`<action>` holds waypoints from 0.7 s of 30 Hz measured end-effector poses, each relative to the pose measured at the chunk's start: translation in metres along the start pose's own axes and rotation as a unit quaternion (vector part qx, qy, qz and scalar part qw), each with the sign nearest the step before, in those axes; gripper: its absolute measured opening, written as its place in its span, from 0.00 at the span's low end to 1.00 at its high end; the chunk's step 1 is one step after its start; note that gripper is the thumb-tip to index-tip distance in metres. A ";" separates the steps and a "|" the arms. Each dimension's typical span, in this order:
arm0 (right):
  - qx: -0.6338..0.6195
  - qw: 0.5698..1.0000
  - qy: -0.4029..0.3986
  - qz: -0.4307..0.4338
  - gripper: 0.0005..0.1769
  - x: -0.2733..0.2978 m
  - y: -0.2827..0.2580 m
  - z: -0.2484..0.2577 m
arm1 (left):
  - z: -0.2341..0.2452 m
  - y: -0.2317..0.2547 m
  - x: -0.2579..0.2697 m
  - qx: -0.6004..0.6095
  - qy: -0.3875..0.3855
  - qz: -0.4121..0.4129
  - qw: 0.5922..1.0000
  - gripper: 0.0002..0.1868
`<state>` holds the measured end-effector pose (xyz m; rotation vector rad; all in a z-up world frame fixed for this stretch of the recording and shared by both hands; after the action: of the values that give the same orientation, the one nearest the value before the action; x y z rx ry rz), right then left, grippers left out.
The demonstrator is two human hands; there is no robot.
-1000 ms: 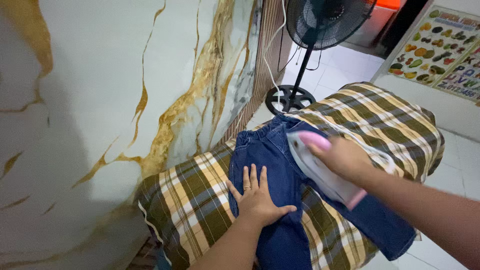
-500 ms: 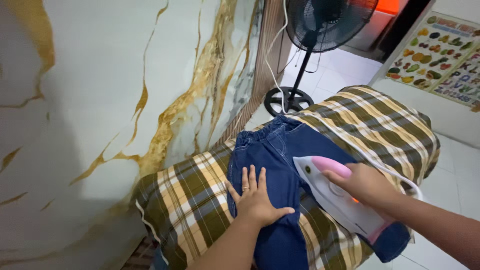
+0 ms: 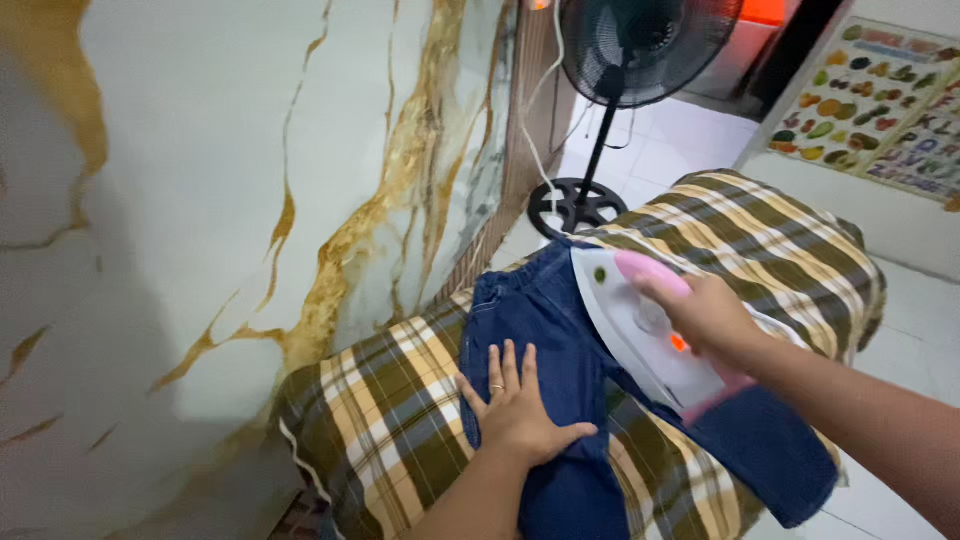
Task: The person irons a pair of blue jeans on a plaid-covered ironing board. They repeatedly smooth the fabric with one hand and move a pink and white iron over the legs and waist area, repositioning the jeans several times to cover different sections.
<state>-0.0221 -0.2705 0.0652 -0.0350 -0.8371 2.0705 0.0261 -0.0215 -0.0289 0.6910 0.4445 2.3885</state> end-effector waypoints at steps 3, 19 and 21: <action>0.151 0.987 -0.019 0.040 0.39 0.011 -0.005 -0.012 | -0.001 0.000 0.001 0.001 0.015 -0.010 1.000 0.75; 0.228 0.972 -0.023 0.056 0.40 0.007 -0.010 -0.013 | 0.038 -0.015 0.000 0.045 0.323 0.093 0.941 0.43; 0.165 0.986 -0.014 0.011 0.38 0.034 0.035 0.009 | 0.057 -0.030 -0.013 0.174 0.452 0.152 0.862 0.50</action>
<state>-0.0715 -0.2640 0.0613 0.1657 -0.5014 2.2104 0.0813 0.0013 -0.0021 -0.3268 1.2493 2.8576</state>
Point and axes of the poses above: each hand's wrist, its own x-axis away from the middle knuckle, its own z-axis out of the back of the hand, y = z × x, the point moved 4 cm from there along -x, towards the middle knuckle, and after that the axes turned 5 degrees about -z, right-handed, at the moved point
